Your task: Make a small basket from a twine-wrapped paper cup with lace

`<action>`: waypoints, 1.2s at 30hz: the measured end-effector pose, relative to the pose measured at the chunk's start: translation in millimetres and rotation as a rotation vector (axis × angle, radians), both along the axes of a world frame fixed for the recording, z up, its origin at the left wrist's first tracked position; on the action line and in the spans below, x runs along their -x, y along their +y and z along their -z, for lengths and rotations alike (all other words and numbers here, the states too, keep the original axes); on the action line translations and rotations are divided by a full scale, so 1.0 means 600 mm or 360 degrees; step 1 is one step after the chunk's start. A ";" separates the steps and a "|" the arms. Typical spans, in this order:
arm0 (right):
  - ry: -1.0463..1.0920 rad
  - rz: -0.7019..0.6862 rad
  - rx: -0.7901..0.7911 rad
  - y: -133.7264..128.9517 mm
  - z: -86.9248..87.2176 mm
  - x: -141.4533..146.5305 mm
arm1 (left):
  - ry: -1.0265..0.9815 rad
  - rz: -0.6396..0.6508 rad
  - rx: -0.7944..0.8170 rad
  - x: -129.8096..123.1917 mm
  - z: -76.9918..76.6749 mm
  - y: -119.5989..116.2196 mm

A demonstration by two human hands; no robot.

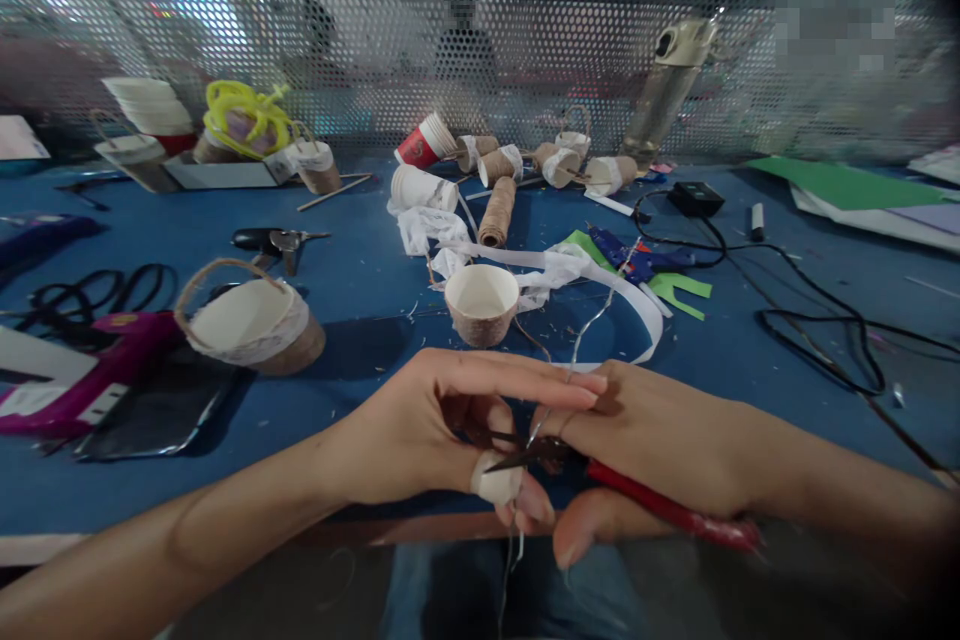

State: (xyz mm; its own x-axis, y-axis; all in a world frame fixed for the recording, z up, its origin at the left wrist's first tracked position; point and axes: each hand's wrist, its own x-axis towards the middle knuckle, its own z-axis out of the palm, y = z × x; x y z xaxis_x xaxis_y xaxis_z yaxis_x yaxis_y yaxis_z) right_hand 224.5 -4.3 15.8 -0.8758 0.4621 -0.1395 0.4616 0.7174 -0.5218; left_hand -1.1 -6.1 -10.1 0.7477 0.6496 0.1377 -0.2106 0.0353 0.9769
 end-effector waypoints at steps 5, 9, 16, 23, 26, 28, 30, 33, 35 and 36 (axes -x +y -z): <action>-0.0040 -0.0023 -0.0070 0.002 -0.002 -0.008 | 0.0004 -0.0030 0.0068 0.001 -0.002 0.001; -0.0093 -0.0075 -0.0151 0.000 -0.005 -0.009 | -0.0010 -0.0044 0.0026 0.000 -0.001 0.001; -0.0079 -0.0139 -0.0246 0.000 -0.006 -0.007 | -0.0042 0.0051 0.0059 0.001 0.011 0.000; -0.0015 -0.0110 -0.0298 -0.002 0.000 -0.004 | -0.0115 0.0069 0.0099 -0.004 0.006 0.001; -0.0038 -0.0092 -0.0298 -0.003 0.004 0.000 | -0.0095 0.0068 0.0089 -0.002 0.006 0.001; -0.0054 -0.0064 -0.0295 -0.004 0.006 0.003 | -0.0084 0.0073 0.0075 0.000 0.007 0.001; -0.0068 -0.0031 -0.0271 -0.004 0.007 0.007 | -0.0046 0.0068 0.0038 0.003 0.009 0.001; -0.0053 0.0027 -0.0179 -0.005 0.007 0.010 | 0.0000 0.0070 -0.0005 0.006 0.011 0.001; -0.0053 0.0039 -0.0123 -0.006 0.007 0.009 | -0.0004 0.0080 -0.0006 0.007 0.013 0.001; -0.0062 0.0043 -0.0114 -0.007 0.008 0.009 | -0.0015 0.0083 -0.0001 0.006 0.014 0.001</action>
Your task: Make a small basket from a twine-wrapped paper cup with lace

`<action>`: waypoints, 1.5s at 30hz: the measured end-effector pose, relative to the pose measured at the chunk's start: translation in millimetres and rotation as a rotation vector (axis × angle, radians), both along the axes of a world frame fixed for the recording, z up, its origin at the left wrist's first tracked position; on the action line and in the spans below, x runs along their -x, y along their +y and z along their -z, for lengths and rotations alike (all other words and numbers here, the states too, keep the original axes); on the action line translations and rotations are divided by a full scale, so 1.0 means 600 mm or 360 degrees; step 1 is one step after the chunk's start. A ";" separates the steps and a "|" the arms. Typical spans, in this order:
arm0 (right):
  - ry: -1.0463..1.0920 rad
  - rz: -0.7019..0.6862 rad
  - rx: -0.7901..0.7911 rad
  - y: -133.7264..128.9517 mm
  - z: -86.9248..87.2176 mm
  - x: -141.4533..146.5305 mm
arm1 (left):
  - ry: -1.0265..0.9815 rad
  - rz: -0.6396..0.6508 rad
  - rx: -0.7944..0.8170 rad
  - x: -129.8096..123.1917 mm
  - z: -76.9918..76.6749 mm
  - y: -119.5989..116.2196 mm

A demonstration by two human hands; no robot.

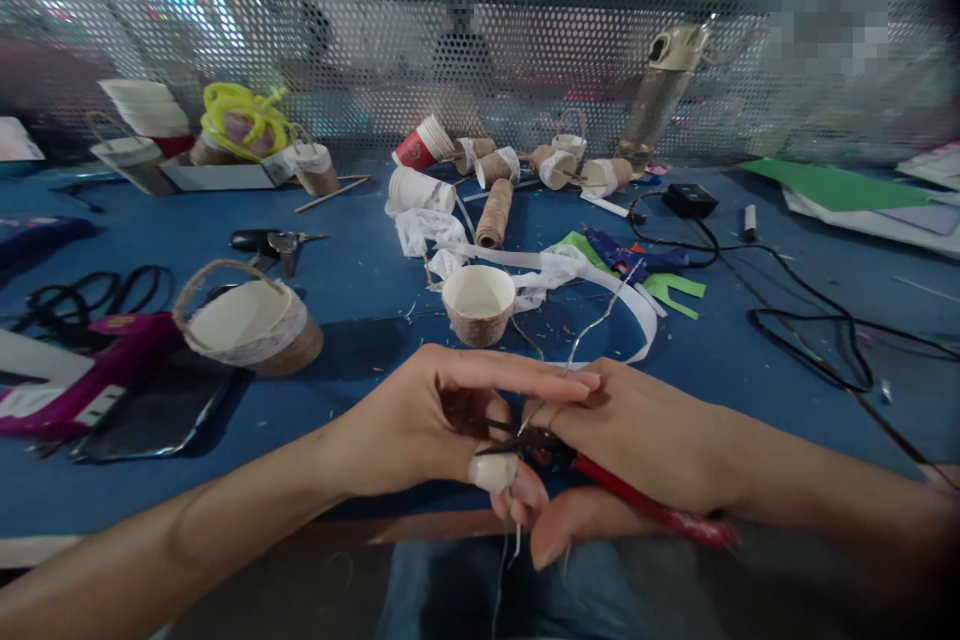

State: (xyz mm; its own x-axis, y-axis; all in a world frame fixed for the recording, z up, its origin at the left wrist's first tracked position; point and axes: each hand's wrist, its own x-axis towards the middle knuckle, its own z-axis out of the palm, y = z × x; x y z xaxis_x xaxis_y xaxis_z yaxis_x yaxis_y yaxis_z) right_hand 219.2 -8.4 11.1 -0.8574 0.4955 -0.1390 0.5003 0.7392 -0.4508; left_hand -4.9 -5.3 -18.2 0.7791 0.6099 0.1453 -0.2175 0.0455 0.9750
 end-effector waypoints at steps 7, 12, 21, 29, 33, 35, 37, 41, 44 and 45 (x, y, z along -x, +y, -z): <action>-0.0008 0.0028 -0.0120 -0.004 0.010 -0.003 | -0.0031 -0.0023 0.0013 -0.005 -0.003 0.001; -0.0012 0.0015 -0.0125 -0.003 0.010 -0.005 | 0.0012 -0.0040 0.0003 -0.003 -0.005 0.001; -0.0037 -0.0057 -0.0168 0.002 0.001 -0.013 | 0.0015 0.0079 0.0344 -0.006 -0.011 0.000; -0.0006 -0.0023 -0.0040 0.001 -0.007 -0.004 | 0.0066 -0.0006 0.0235 -0.006 -0.008 0.001; 0.0004 0.0062 0.0060 0.001 -0.003 -0.002 | 0.0079 -0.0010 0.0272 -0.005 -0.011 0.002; -0.0007 0.0075 0.0041 0.000 -0.001 -0.003 | 0.0068 0.0012 0.0313 -0.002 -0.010 0.003; -0.0017 0.0084 -0.0007 0.000 0.001 -0.004 | 0.0060 0.0009 0.0292 0.002 -0.007 0.003; 0.0019 0.0075 -0.0127 0.000 0.005 -0.004 | 0.0087 -0.0050 0.0193 0.006 0.001 0.003; 0.0035 0.0089 -0.0262 -0.001 0.010 -0.003 | 0.0117 -0.0035 0.0224 0.003 -0.001 0.003; 0.0048 0.0102 -0.0317 -0.002 0.013 -0.004 | 0.0127 -0.0031 0.0231 0.002 -0.003 0.003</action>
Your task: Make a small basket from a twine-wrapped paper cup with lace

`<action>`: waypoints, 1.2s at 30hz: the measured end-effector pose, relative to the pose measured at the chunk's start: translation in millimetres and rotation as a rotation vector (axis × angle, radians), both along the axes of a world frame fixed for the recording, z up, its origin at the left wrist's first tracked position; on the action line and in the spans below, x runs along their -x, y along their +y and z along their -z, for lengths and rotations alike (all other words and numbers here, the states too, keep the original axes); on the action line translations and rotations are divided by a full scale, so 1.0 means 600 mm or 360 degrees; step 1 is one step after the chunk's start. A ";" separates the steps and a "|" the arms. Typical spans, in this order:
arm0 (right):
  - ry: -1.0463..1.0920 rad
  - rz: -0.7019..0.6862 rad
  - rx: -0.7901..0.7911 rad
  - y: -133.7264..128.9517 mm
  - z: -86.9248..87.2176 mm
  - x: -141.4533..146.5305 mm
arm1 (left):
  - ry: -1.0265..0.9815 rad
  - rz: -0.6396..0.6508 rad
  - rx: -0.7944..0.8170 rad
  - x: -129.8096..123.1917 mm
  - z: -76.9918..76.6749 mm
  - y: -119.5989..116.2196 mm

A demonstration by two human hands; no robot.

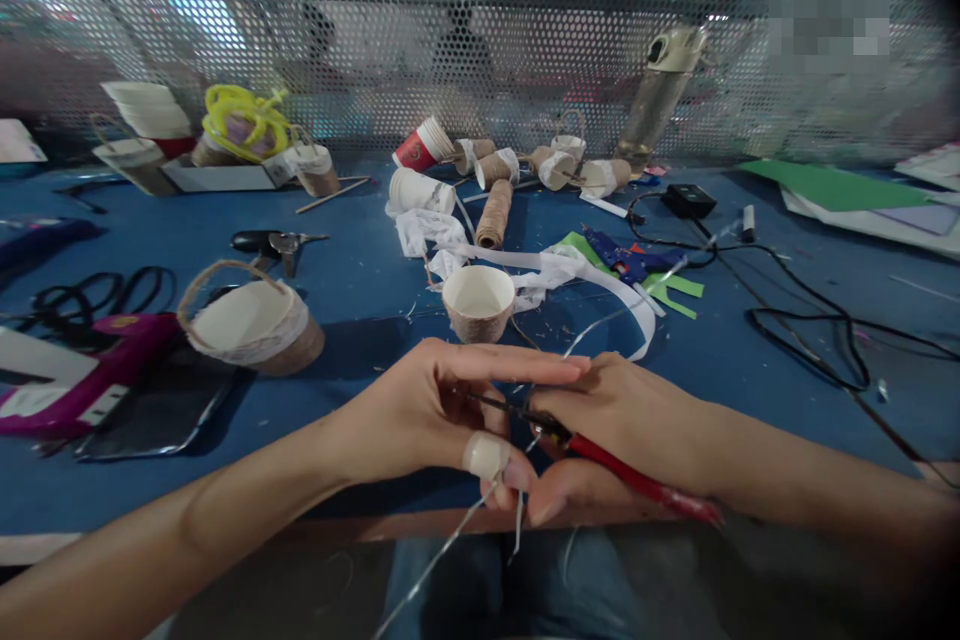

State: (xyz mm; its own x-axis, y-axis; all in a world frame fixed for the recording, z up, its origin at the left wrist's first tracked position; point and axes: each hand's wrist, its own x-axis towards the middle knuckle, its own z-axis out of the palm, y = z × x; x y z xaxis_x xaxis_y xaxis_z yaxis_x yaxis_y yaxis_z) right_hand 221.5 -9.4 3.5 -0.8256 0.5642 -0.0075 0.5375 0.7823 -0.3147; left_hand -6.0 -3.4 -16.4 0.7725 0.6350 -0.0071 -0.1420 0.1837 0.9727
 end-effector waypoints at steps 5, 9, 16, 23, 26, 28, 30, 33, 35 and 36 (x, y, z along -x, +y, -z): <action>0.0137 0.0012 -0.0154 0.003 0.013 -0.008 | 0.0007 -0.0008 0.0134 -0.001 -0.010 0.001; 0.0319 -0.0022 -0.0150 0.009 0.005 -0.021 | 0.0007 -0.0076 0.0194 0.001 -0.016 0.004; 0.0070 -0.0034 -0.0627 0.020 -0.022 -0.059 | -0.0029 -0.0336 0.0060 0.007 -0.021 0.013; -0.0461 0.0376 -0.0648 0.068 0.001 -0.117 | 0.0106 -0.0339 -0.0056 0.014 -0.020 0.014; -0.0361 0.0352 -0.0806 0.072 -0.004 -0.126 | 0.0190 -0.0339 -0.0177 0.015 -0.019 0.012; -0.0203 0.0335 -0.0907 0.062 -0.014 -0.117 | 0.0232 -0.0356 -0.0326 0.015 -0.019 0.010; 0.0034 0.0332 -0.0852 0.047 -0.021 -0.097 | 0.0261 -0.0383 -0.0484 0.014 -0.020 0.008; 0.0361 0.0191 -0.0533 0.022 -0.021 -0.066 | 0.0281 -0.0400 -0.0653 0.012 -0.022 0.006; 0.0511 0.0085 -0.0603 0.010 -0.017 -0.052 | 0.0319 -0.0404 -0.0708 0.011 -0.023 0.006; 0.0597 0.0054 -0.0729 0.007 -0.016 -0.048 | 0.0345 -0.0396 -0.0718 0.011 -0.022 0.007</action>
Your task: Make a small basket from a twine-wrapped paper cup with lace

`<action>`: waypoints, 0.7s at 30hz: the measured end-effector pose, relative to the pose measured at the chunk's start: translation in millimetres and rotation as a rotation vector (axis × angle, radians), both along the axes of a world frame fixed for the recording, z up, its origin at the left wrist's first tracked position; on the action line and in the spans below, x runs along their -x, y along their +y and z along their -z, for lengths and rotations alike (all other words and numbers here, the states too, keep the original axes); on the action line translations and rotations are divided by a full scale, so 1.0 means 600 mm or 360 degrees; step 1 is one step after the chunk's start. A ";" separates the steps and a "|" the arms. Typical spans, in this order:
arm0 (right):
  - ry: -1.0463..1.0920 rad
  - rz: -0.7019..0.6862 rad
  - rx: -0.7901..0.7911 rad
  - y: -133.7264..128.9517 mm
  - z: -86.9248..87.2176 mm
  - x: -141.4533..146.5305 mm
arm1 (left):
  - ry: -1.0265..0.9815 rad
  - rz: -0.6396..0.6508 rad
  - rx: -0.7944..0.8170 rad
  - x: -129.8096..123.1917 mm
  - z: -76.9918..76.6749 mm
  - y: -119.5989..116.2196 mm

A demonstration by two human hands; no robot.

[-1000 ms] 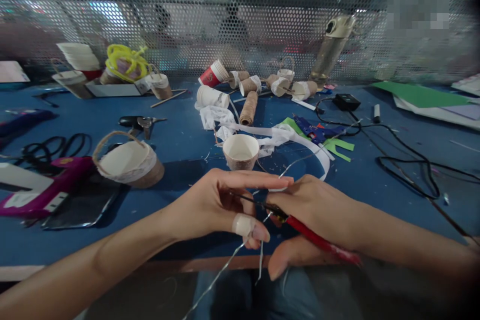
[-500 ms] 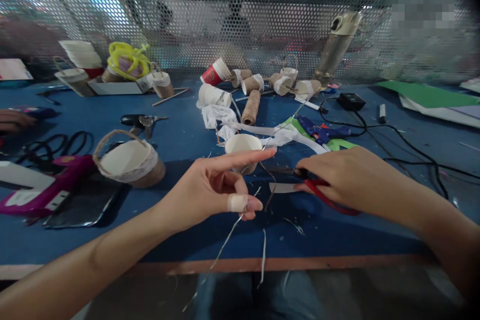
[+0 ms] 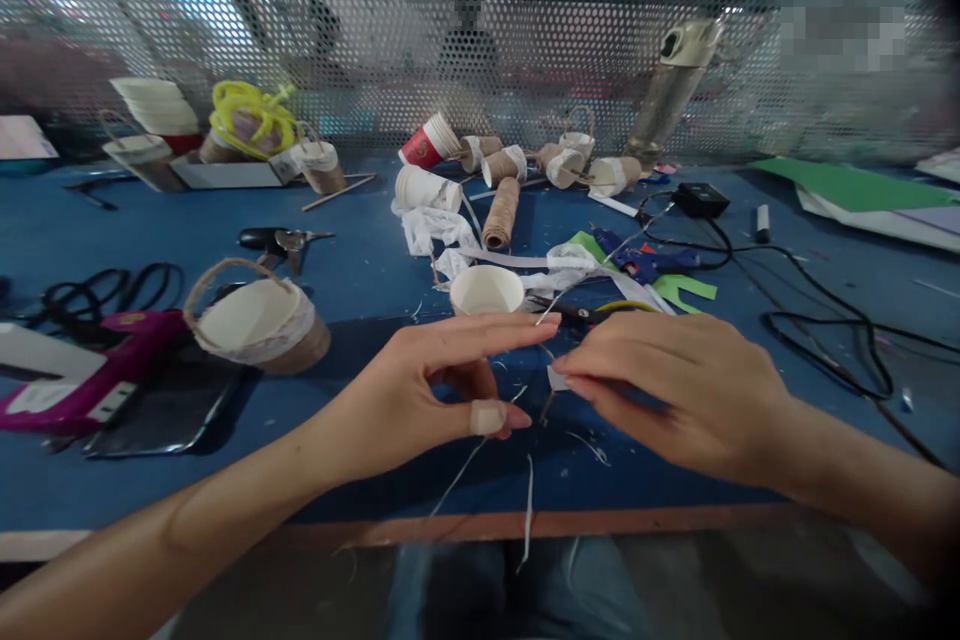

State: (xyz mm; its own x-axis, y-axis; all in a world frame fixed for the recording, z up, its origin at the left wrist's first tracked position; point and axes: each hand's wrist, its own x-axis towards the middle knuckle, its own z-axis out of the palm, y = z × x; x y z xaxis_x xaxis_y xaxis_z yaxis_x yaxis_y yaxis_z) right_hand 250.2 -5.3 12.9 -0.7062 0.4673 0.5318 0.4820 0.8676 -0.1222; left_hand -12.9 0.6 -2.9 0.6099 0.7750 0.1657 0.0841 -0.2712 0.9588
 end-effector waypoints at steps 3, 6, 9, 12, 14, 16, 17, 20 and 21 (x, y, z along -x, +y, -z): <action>0.0075 0.0017 -0.0465 0.002 0.000 0.004 | 0.0084 0.0044 -0.0037 0.002 0.003 0.003; -0.0145 0.0073 -0.0603 0.018 -0.001 0.006 | 0.0148 0.0087 -0.0133 0.004 0.005 0.007; -0.0174 0.0040 -0.0514 0.034 0.004 0.009 | 0.0239 0.0068 -0.0177 0.004 0.002 0.007; -0.0151 0.0013 -0.0414 0.040 0.012 0.008 | 0.0326 0.0052 -0.0216 0.003 -0.001 0.008; -0.0187 0.0011 -0.0351 0.039 0.016 0.005 | 0.0363 0.0059 -0.0274 0.004 -0.001 0.009; -0.0226 0.0011 -0.0301 0.039 0.020 0.000 | 0.0399 0.0065 -0.0361 0.007 0.001 0.011; -0.0245 0.0021 -0.0278 0.039 0.022 -0.002 | 0.0418 0.0056 -0.0416 0.009 0.002 0.012; -0.0314 0.0062 -0.0198 0.043 0.028 -0.011 | 0.0483 0.0000 -0.0573 0.015 0.007 0.015; -0.0335 0.0074 -0.0169 0.044 0.030 -0.013 | 0.0495 -0.0017 -0.0606 0.017 0.008 0.016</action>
